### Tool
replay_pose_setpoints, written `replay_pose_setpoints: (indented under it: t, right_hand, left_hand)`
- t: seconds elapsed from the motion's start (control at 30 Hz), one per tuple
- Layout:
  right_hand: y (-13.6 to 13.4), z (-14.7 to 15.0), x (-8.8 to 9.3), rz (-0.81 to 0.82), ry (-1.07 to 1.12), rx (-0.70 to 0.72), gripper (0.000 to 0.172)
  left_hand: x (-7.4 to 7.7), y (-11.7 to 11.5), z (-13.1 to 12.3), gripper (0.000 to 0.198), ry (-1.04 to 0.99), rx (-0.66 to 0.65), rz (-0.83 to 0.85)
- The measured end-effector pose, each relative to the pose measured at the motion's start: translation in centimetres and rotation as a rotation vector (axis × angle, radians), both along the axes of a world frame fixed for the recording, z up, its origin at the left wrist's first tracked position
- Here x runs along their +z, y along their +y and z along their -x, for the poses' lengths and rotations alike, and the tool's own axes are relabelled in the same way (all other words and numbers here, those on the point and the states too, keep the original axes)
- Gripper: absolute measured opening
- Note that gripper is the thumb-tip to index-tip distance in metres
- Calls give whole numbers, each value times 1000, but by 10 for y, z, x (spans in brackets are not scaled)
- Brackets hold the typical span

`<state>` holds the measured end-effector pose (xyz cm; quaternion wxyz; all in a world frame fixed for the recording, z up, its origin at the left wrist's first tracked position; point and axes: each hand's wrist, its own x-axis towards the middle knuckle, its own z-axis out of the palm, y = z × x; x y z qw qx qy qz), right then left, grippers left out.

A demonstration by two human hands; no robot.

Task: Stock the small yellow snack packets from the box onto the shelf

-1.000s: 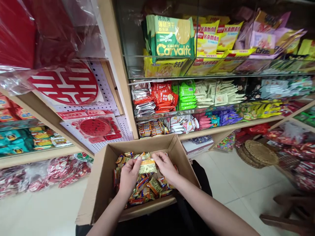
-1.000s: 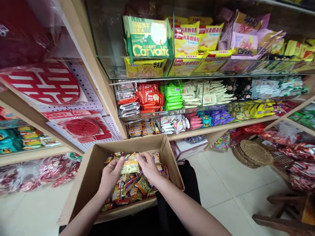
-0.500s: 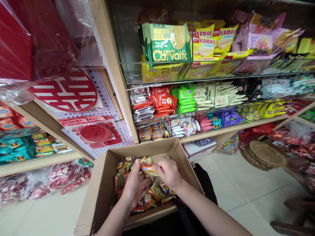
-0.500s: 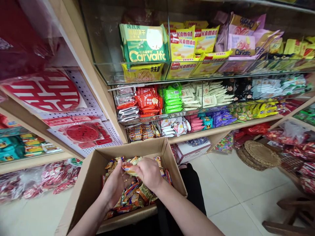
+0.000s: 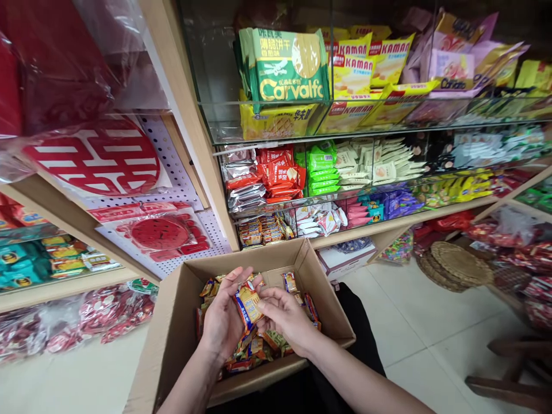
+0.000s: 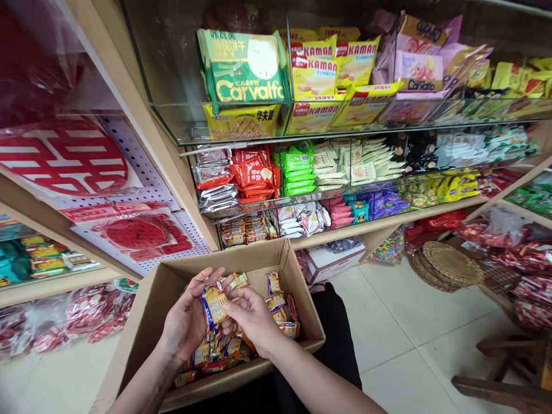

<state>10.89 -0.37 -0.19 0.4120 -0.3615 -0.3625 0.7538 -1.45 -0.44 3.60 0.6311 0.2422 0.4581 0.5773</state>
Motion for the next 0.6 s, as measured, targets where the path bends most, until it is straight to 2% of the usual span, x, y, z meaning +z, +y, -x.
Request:
replay_pose_setpoints:
  t: [0.13, 0.2, 0.27, 0.37, 0.43, 0.47, 0.5, 0.53, 0.6]
  right_hand:
    - [-2, 7, -3, 45, 33, -121, 38]
    - [-2, 9, -7, 74, 65, -95, 39]
    - [5, 5, -11, 37, 31, -53, 38]
    - [34, -11, -10, -166, -202, -116, 31]
    - [67, -24, -5, -292, -401, -215, 25]
    - [85, -30, -3, -331, -494, -244, 24]
    - [105, -34, -1, -352, -588, -264, 25]
    - [124, -36, 1, -382, -712, -269, 26]
    - [159, -36, 2, -481, -997, -252, 28]
  left_hand:
    - [-9, -2, -6, 45, 58, 11, -12]
    - [-17, -4, -6, 50, 107, -13, -35]
    - [-21, -4, -1, 53, 236, -50, -38]
    - [-20, 0, 24, 50, 694, -33, -115]
    - [-18, 4, 52, 44, 1161, 70, -253]
    - [-18, 6, 68, 46, 1409, 114, -242]
    - [-20, 7, 83, 52, 1606, 185, -166]
    - [-24, 8, 98, 62, 1721, 235, -44]
    - [-38, 8, 123, 80, 1757, 172, 171]
